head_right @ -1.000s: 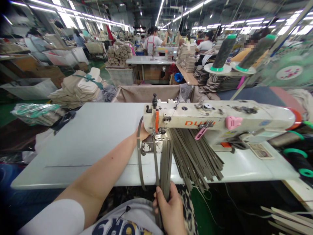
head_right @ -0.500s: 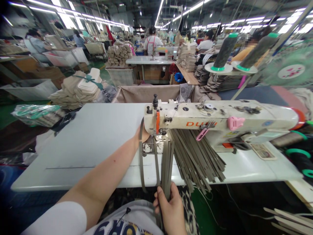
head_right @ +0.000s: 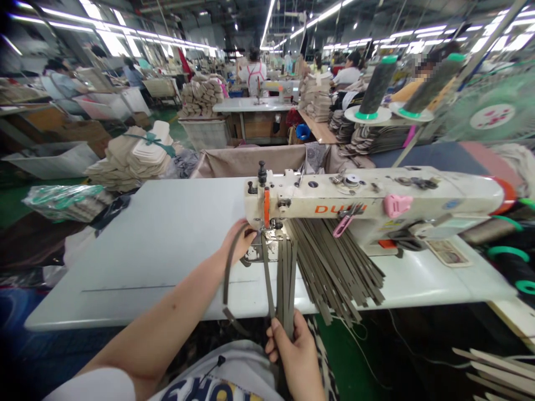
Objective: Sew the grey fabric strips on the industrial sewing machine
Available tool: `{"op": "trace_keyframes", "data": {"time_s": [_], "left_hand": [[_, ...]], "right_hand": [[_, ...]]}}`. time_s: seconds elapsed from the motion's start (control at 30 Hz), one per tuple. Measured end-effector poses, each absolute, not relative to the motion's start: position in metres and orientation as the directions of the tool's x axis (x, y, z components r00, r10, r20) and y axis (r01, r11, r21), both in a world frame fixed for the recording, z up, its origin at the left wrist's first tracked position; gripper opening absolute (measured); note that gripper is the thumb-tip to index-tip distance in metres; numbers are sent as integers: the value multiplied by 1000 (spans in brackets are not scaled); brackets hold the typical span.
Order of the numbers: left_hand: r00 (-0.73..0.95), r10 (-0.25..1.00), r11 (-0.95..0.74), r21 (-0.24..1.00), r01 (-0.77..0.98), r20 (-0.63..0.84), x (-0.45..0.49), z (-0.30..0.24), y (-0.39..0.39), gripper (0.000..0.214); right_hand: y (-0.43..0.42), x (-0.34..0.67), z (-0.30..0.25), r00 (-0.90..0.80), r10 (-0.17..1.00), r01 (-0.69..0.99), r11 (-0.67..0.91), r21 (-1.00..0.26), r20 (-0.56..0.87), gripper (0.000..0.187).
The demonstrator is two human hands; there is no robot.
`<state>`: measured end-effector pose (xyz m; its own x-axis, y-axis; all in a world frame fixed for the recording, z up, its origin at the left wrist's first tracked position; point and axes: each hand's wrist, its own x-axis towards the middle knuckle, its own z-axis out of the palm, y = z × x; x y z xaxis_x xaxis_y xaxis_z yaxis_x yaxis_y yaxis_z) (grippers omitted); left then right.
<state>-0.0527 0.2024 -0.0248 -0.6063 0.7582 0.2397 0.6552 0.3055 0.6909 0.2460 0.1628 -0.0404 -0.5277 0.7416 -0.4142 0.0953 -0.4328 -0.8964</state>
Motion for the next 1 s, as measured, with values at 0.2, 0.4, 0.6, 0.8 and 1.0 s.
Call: {"op": "trace_keyframes", "data": {"time_s": [0.2,0.4,0.6,0.8,1.0], "left_hand": [[-308,865,17,591,807,396,-25,-47,154,22],[-291,885,63,526,848,364,-10,-46,139,33],[-268,880,50,483,874,393,-8,-44,141,32],[-254,885,73,422,904,391,-6,-45,140,34],[-245,886,72,404,912,394,-6,-47,141,39]], "right_hand": [[164,262,-35,-556,666,95,-543,-834,-497,64],[164,279,-15,-632,559,117,-616,-779,-537,57],[162,281,-14,-584,590,140,-603,-785,-557,60],[158,285,-14,-585,591,182,-571,-800,-555,63],[159,289,-22,-556,649,216,-491,-844,-520,64]]}}
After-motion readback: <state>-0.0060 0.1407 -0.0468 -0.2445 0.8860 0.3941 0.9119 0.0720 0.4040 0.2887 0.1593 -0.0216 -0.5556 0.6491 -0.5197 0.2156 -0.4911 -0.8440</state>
